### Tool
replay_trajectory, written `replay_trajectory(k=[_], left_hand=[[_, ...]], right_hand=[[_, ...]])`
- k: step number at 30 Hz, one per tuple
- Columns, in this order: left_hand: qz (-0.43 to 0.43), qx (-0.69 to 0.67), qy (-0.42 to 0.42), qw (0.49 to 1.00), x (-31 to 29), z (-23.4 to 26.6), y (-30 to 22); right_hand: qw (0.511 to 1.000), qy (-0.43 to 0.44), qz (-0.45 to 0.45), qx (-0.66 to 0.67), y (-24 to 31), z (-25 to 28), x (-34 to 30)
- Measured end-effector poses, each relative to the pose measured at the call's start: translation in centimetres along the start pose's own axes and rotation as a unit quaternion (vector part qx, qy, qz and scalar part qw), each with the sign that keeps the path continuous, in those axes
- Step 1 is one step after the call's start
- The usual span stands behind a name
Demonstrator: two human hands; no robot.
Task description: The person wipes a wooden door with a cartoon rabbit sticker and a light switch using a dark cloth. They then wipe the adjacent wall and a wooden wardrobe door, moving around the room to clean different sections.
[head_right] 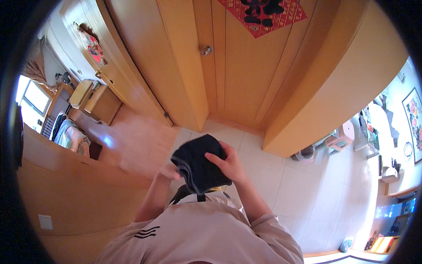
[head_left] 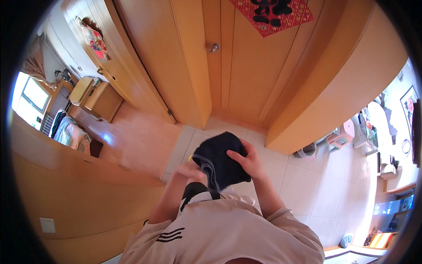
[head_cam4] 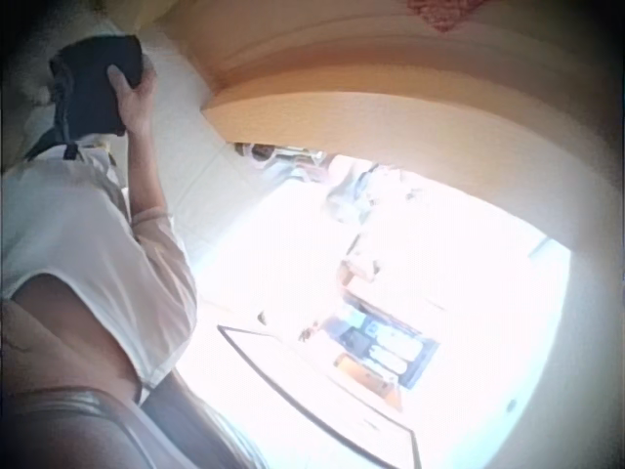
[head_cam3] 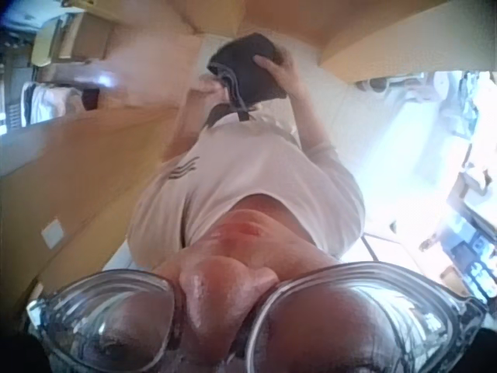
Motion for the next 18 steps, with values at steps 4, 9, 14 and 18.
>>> replay_trajectory(k=[4,9,14,18], left_hand=[[0.109,0.034,-0.068,0.991,4.1,-2.3,-1.9],[0.111,-0.091,-0.281,0.949,6.6,-1.1,-9.2],[-0.183,-0.252,-0.342,0.887,8.1,10.9,-11.4],[-0.295,-0.167,-0.396,0.854,8.8,17.8,-19.7]], right_hand=[[0.99,-0.085,0.059,-0.097,-1.0,1.5,1.7],[0.98,-0.074,0.02,-0.184,-2.2,3.7,5.9],[0.952,-0.118,0.094,-0.266,-1.6,6.2,11.6],[0.942,-0.094,0.104,-0.304,-0.5,5.0,19.0]])
Point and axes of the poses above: each hand's wrist, its own x-axis towards the middle knuckle, its own z-axis out of the back of the hand, y = z × x, the point moved 2 cm from there along x, towards the middle knuckle, and after that the axes turned 1 degree about -x, right-handed, at the moved point
